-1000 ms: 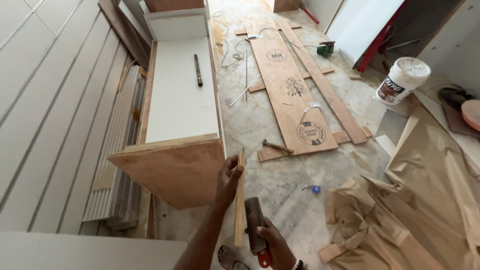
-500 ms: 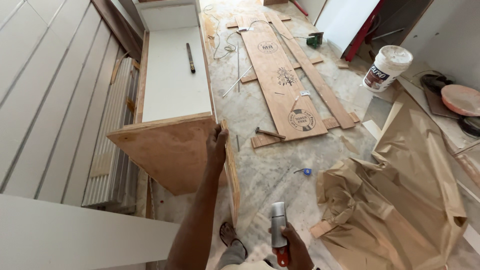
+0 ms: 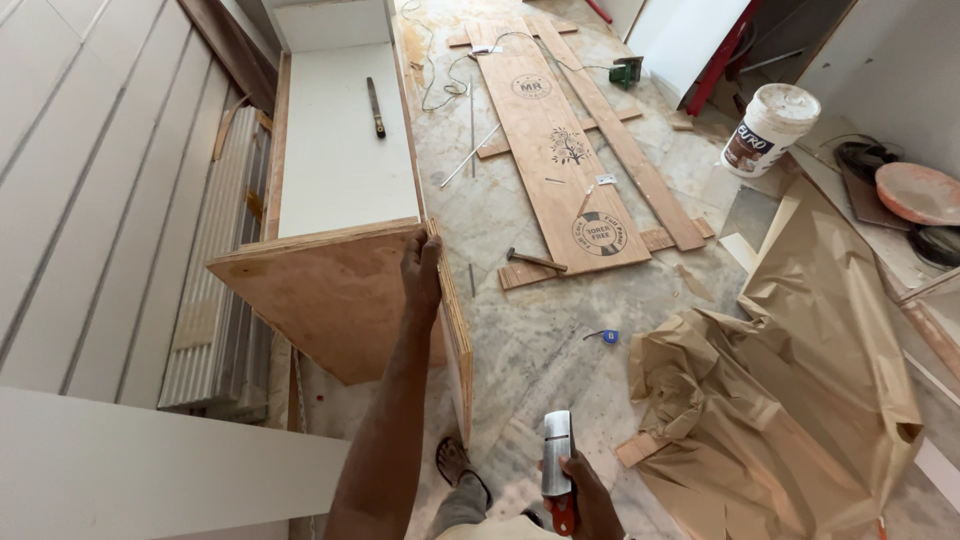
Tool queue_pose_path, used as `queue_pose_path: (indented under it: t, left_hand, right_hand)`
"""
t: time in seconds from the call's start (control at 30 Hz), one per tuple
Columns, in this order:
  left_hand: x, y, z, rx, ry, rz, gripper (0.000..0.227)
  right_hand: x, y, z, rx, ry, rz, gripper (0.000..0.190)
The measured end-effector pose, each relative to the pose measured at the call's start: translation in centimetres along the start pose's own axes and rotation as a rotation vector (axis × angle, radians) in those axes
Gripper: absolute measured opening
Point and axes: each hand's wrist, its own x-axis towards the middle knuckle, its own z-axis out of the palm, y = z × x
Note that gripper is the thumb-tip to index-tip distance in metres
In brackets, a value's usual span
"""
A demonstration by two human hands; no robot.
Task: The person smooths a wooden strip with a hand plane, then uses a hand saw to cut a white board. They place the cut board into a wooden cabinet frame and continue to adjust and fit the pieces together.
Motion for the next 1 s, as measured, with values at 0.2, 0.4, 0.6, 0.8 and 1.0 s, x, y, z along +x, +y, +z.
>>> queue_pose_path:
  t: [0.2, 0.4, 0.6, 0.8, 1.0]
  left_hand:
    - [1.4, -0.7, -0.6, 0.116, 0.077, -0.057, 0.043]
    - [2.0, -1.8, -1.0, 0.359, 0.065, -0.188, 0.069]
    - [0.6, -1.2, 1.8, 0.509, -0.099, -0.133, 0.09]
    - [2.1, 1.0, 4.2, 0.602, -0.007, -0.132, 0.082]
    - [1.7, 2.4, 4.5, 0.671, 0.063, -0.14, 0.083]
  right_hand:
    - [0.7, 0.1, -0.5, 0.008, -0.079, -0.07, 0.042]
    - [-0.7, -0.7, -0.3, -0.035, -0.071, -0.073, 0.034]
    - [-2.2, -1.8, 0.6, -0.092, -0.136, -0.079, 0.038]
    - [-4.2, -2.1, 0.6, -0.109, -0.18, -0.09, 0.042]
    - [-4.6, -2.0, -1.3, -0.064, -0.102, -0.102, 0.039]
